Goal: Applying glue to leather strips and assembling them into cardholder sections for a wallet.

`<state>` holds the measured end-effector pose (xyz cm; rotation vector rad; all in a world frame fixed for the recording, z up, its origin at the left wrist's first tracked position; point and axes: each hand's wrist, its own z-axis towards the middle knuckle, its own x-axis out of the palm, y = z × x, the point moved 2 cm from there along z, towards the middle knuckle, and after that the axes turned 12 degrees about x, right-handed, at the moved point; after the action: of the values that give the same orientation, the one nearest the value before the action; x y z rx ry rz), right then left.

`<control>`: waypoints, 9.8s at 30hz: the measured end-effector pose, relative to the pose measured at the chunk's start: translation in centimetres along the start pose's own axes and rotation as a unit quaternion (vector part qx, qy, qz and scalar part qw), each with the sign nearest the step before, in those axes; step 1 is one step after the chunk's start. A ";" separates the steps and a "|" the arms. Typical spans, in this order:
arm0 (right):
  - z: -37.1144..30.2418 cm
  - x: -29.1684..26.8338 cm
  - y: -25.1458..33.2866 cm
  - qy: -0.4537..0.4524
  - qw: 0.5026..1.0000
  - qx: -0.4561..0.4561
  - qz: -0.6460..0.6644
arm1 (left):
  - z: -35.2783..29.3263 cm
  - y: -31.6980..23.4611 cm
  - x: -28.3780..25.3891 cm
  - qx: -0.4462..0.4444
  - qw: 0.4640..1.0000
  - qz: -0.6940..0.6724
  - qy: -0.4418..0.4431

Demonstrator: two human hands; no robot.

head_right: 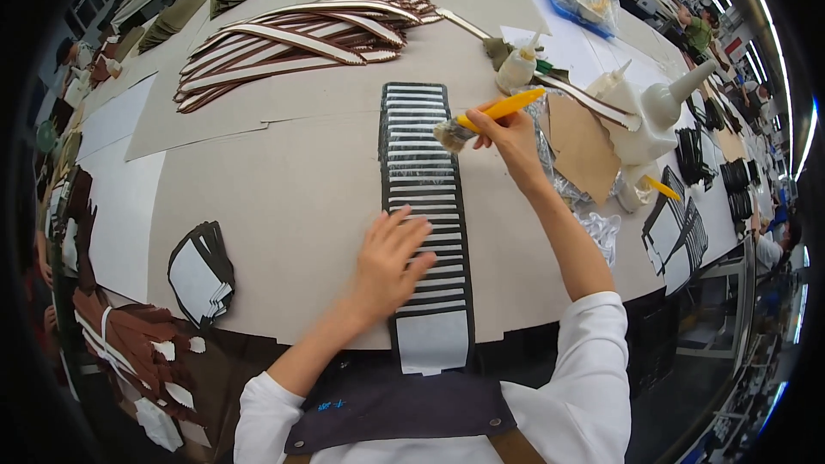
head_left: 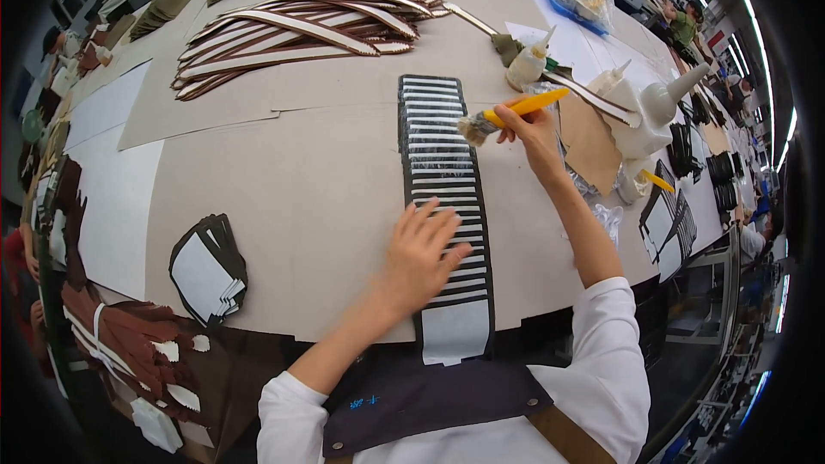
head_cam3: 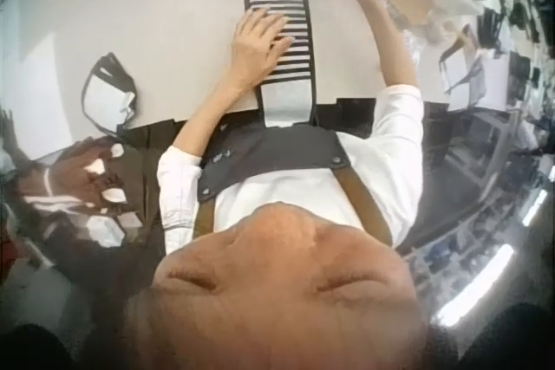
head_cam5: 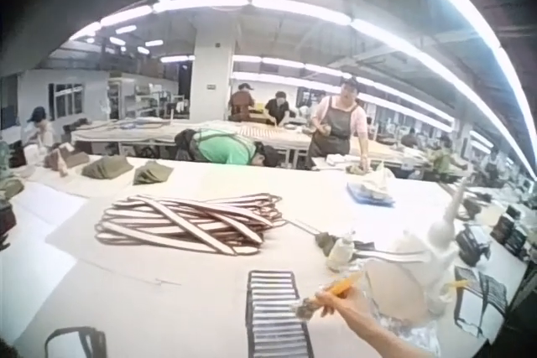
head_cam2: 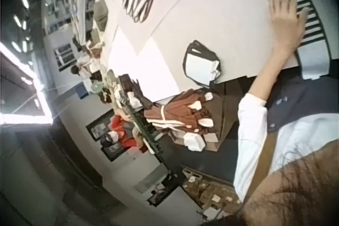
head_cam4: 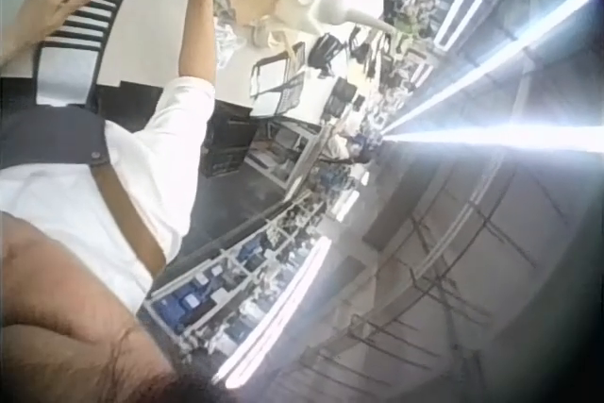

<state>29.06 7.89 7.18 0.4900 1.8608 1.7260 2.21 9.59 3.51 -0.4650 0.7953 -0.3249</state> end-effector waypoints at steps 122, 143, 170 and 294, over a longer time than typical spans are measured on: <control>-16.2 0.6 0.8 0.010 1.000 0.025 -0.005 | -9.6 -8.4 3.0 0.075 0.993 0.076 0.053; -22.7 2.2 -1.0 -0.001 0.942 -0.257 -0.214 | -10.8 -9.7 2.7 0.067 0.982 0.158 0.078; -21.2 6.4 -2.6 0.062 0.941 -0.277 -0.183 | -11.8 -10.3 2.4 0.059 0.983 0.155 0.082; -12.1 4.6 -2.3 0.070 0.970 -0.178 -0.149 | -7.3 -8.6 2.4 0.041 0.984 0.150 0.089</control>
<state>18.24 0.90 4.57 -0.0523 1.5667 1.8635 -2.51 -0.82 2.06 -0.2355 1.0088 -0.1187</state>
